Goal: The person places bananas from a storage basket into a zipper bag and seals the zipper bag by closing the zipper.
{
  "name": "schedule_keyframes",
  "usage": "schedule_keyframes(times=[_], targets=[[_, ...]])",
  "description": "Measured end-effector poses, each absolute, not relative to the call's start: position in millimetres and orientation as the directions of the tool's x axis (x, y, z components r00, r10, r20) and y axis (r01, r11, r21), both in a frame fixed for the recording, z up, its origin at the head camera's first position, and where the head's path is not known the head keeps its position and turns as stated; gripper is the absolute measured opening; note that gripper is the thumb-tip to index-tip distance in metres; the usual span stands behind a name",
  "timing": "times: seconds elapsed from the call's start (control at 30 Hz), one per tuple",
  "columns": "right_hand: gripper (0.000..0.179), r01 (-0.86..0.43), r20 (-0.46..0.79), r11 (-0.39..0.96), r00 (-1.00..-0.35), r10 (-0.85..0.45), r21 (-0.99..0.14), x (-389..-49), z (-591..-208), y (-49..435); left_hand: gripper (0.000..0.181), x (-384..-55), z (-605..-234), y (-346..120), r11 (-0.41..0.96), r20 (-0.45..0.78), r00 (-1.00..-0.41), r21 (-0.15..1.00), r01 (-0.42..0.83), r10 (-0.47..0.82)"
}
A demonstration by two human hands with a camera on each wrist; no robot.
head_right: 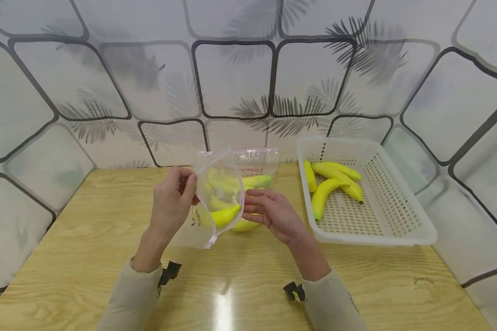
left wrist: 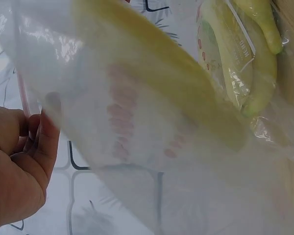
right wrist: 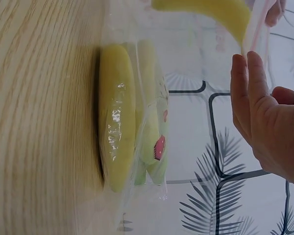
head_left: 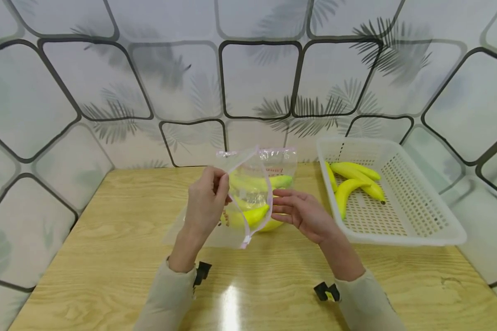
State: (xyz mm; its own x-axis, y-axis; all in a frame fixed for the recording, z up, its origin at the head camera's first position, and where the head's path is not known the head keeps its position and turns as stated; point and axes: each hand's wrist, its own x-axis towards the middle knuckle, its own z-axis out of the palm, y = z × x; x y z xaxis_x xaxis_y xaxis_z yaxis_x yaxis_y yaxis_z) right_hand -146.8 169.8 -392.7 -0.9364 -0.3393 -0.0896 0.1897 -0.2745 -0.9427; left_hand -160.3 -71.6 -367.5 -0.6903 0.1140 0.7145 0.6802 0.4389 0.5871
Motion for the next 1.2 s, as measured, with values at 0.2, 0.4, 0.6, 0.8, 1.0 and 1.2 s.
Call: schedule_keyframes(times=[0.2,0.4,0.6,0.8,1.0,1.2], targets=[[0.045,0.156,-0.039,-0.285,-0.926,-0.375,-0.946,-144.8,-393.4,170.4,0.006,-160.9,-367.5,-71.8,0.437,0.714,-0.691,0.588,0.68,0.114],[0.048,0.147,-0.013,-0.315,-0.921,-0.39,-0.938,-144.4,-393.2,168.5,0.007,-161.5,-367.4,-72.1,0.436,0.719,-0.687,0.586,0.684,0.111],[0.041,0.138,-0.001,-0.321,-0.919,-0.393,-0.937,-142.6,-393.0,165.8,0.007,-161.7,-366.9,-72.7,0.438,0.731,-0.673,0.571,0.695,0.113],[0.036,0.146,-0.018,-0.275,-0.908,-0.419,-0.95,-142.4,-396.2,162.6,0.007,-161.2,-367.0,-72.7,0.437,0.731,-0.673,0.572,0.694,0.11],[0.049,0.144,-0.048,-0.212,-0.914,-0.402,-0.967,-142.5,-399.0,159.4,0.005,-161.8,-366.7,-71.0,0.431,0.739,-0.664,0.565,0.703,0.115],[0.038,0.121,-0.083,-0.106,-0.947,-0.311,-0.987,-141.7,-407.3,149.3,0.004,-159.2,-368.3,-71.8,0.438,0.731,-0.671,0.567,0.697,0.122]])
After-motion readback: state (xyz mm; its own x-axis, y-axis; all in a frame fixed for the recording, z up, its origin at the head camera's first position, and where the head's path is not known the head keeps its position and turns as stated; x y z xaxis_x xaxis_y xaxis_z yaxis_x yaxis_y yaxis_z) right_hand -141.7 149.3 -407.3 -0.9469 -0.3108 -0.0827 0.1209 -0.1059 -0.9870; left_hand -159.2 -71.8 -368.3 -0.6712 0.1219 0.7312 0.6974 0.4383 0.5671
